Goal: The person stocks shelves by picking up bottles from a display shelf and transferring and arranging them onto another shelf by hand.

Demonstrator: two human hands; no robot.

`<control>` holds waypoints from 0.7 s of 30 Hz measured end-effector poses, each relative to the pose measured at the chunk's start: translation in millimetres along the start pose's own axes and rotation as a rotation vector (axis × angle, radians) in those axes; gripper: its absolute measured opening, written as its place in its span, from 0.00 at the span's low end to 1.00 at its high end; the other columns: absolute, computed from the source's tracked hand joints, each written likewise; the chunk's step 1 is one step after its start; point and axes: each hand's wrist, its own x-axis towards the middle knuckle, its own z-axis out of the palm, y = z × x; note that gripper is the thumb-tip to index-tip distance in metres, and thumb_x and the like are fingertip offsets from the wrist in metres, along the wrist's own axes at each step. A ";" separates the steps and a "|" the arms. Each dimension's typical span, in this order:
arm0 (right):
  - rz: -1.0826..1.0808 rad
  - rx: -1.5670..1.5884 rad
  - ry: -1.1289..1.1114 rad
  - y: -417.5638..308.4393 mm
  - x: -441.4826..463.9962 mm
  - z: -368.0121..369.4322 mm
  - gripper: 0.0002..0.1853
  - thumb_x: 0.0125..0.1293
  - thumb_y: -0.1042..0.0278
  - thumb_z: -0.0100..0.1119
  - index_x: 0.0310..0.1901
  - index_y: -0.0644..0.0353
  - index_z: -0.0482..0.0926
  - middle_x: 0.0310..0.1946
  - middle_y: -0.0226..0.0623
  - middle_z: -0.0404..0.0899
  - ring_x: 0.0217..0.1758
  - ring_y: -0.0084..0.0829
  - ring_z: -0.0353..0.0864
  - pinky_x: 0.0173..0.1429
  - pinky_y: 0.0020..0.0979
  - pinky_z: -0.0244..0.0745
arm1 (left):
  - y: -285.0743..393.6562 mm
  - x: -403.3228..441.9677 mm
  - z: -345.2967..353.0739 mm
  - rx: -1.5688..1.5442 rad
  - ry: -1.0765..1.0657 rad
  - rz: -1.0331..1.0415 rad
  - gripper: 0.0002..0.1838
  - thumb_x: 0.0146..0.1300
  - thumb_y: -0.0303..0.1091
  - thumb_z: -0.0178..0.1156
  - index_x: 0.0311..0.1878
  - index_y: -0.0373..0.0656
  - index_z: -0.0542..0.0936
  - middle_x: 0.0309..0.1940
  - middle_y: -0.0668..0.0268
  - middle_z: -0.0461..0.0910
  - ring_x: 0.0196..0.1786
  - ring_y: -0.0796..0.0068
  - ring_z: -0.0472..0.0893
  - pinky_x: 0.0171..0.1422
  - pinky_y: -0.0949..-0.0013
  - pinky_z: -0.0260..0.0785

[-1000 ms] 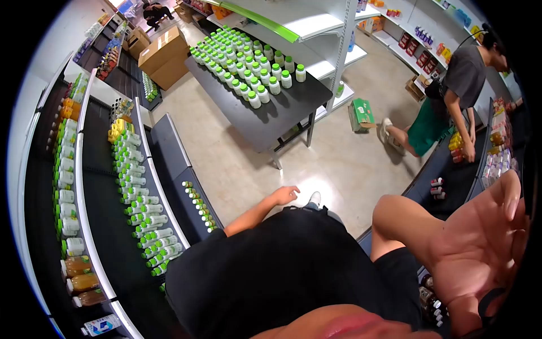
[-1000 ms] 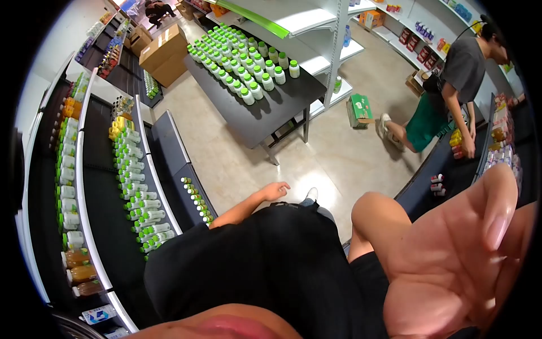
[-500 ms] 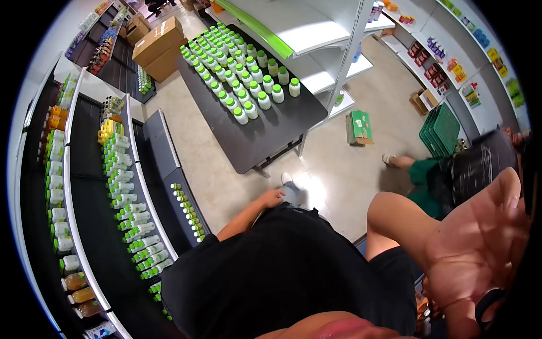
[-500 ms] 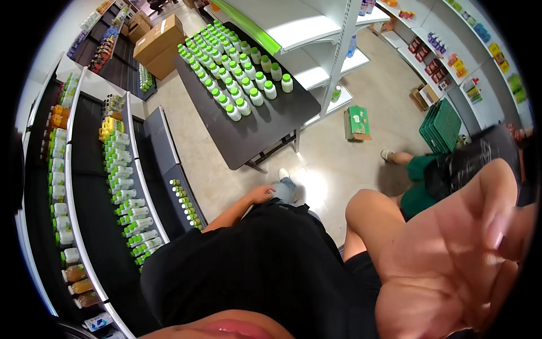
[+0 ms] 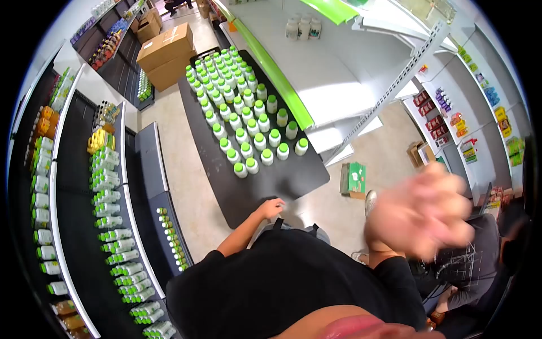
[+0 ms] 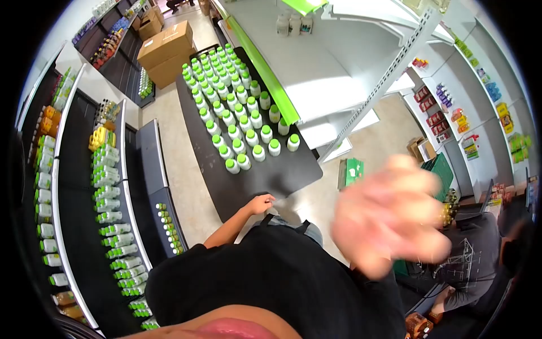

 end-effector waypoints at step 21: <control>0.802 -0.608 -0.603 534.3 -150.0 80.3 0.32 0.55 0.61 0.69 0.63 0.57 0.72 0.59 0.48 0.77 0.59 0.45 0.79 0.64 0.41 0.72 | 10.4 2.7 -2.9 -0.454 0.699 -0.155 0.17 0.64 0.36 0.62 0.54 0.42 0.80 0.35 0.63 0.84 0.38 0.71 0.81 0.48 0.67 0.74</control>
